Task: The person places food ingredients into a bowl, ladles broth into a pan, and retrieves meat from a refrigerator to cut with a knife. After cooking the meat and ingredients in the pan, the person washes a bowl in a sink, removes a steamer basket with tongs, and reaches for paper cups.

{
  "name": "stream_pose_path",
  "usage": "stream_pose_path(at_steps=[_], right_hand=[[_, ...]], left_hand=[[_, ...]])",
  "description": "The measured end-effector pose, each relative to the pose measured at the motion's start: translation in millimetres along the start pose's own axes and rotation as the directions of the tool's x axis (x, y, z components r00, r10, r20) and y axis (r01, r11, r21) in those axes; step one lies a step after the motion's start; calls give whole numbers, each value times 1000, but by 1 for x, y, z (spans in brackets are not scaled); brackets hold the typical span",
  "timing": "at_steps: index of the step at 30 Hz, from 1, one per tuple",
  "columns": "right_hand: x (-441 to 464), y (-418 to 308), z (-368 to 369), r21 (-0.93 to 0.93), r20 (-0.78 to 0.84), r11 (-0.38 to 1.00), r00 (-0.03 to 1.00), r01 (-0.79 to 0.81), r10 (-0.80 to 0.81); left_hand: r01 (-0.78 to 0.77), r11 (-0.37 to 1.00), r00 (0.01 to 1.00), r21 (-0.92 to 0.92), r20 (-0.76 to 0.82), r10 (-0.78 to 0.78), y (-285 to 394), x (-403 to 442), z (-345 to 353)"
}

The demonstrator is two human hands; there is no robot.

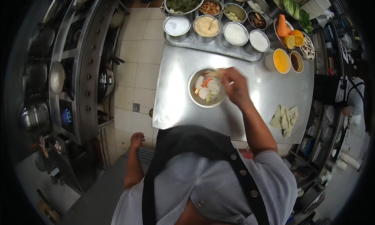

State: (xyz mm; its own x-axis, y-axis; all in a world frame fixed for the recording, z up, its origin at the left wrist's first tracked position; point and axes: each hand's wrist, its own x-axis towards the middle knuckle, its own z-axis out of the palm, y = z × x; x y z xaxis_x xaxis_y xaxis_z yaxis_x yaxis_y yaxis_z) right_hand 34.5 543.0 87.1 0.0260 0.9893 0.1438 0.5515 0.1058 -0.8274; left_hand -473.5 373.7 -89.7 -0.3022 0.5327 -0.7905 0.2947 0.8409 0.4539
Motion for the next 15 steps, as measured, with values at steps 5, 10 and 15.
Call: stream_pose_path(at_steps=[5, 10, 15], right_hand=[[-13, -26, 5, -315, 158, 947, 987, 64, -15], [-13, -52, -4, -178, -27, 968, 983, 176, -184], [24, 0, -20, 137, 159, 989, 984, 52, -74]], left_hand=[[-23, 999, 1000, 24, -12, 23, -6, -4, -6], [-136, 990, 990, 23, 35, 135, -67, 2, -8], [-21, 997, 997, -71, -74, 16, -98, -25, 2]])
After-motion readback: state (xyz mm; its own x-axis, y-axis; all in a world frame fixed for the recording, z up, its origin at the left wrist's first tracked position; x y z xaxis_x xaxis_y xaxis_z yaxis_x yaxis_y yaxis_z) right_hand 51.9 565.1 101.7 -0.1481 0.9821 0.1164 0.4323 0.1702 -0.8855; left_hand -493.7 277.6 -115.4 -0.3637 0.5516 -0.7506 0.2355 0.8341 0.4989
